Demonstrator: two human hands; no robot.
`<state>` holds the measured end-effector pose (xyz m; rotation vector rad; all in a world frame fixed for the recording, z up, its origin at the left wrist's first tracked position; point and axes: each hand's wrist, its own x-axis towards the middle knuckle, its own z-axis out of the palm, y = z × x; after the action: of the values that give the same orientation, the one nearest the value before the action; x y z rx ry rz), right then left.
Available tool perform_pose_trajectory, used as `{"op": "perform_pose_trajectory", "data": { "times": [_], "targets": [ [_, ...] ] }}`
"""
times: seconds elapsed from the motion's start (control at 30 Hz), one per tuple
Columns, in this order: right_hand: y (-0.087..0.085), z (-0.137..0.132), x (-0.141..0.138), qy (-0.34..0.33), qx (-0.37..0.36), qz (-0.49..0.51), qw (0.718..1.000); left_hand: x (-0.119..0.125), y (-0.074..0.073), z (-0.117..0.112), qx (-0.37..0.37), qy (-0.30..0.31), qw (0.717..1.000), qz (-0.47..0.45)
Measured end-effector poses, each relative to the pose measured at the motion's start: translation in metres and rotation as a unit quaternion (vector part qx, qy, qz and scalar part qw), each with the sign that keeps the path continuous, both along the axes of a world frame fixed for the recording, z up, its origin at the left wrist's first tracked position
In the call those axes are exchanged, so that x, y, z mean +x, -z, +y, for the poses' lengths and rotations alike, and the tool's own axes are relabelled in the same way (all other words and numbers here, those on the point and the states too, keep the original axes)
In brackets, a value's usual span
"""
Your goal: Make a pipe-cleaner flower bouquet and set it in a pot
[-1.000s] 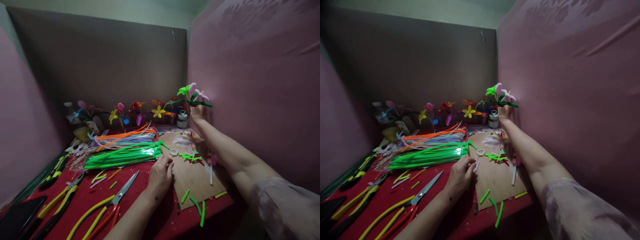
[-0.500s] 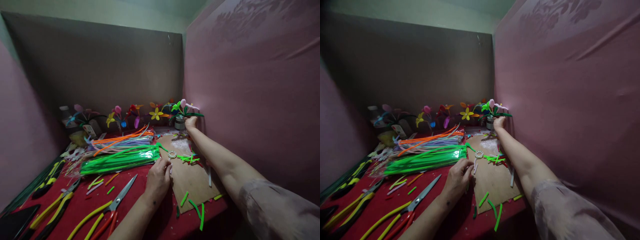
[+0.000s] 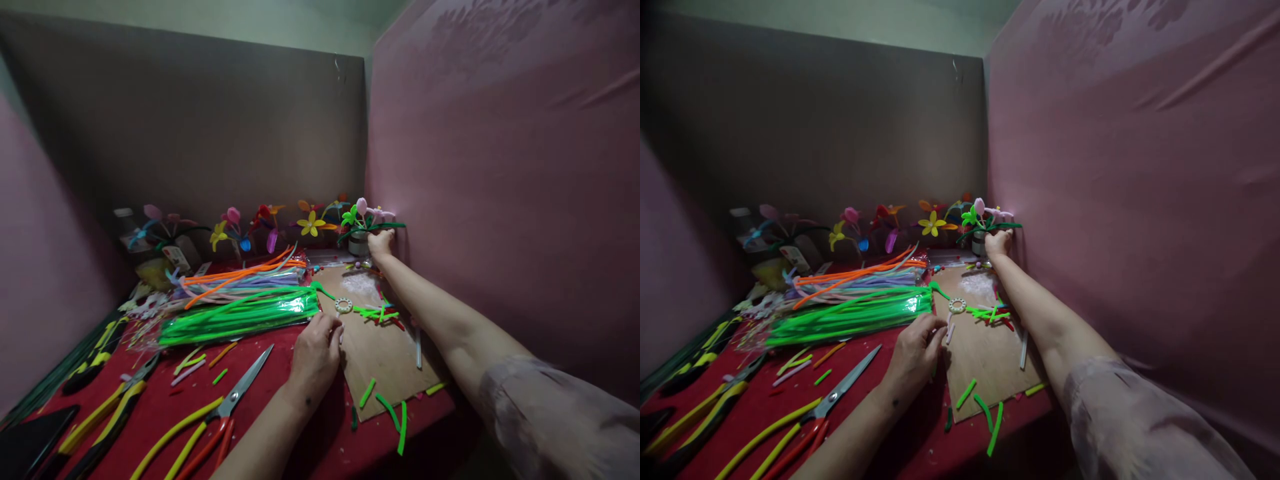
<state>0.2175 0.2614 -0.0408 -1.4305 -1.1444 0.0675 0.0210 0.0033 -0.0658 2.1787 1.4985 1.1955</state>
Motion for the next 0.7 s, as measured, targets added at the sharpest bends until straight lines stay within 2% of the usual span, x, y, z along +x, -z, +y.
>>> {"op": "perform_pose_trajectory", "data": {
  "times": [0.53, 0.7],
  "targets": [
    [-0.008, -0.017, -0.005, -0.002, -0.021, 0.023, 1.000, 0.000, -0.001, 0.000, 0.003, 0.001, 1.000, 0.020],
    [-0.008, -0.018, -0.005, 0.003, -0.015, 0.062, 0.998, 0.000, 0.001, 0.001, 0.007, 0.001, 1.000, 0.018]
  ]
}}
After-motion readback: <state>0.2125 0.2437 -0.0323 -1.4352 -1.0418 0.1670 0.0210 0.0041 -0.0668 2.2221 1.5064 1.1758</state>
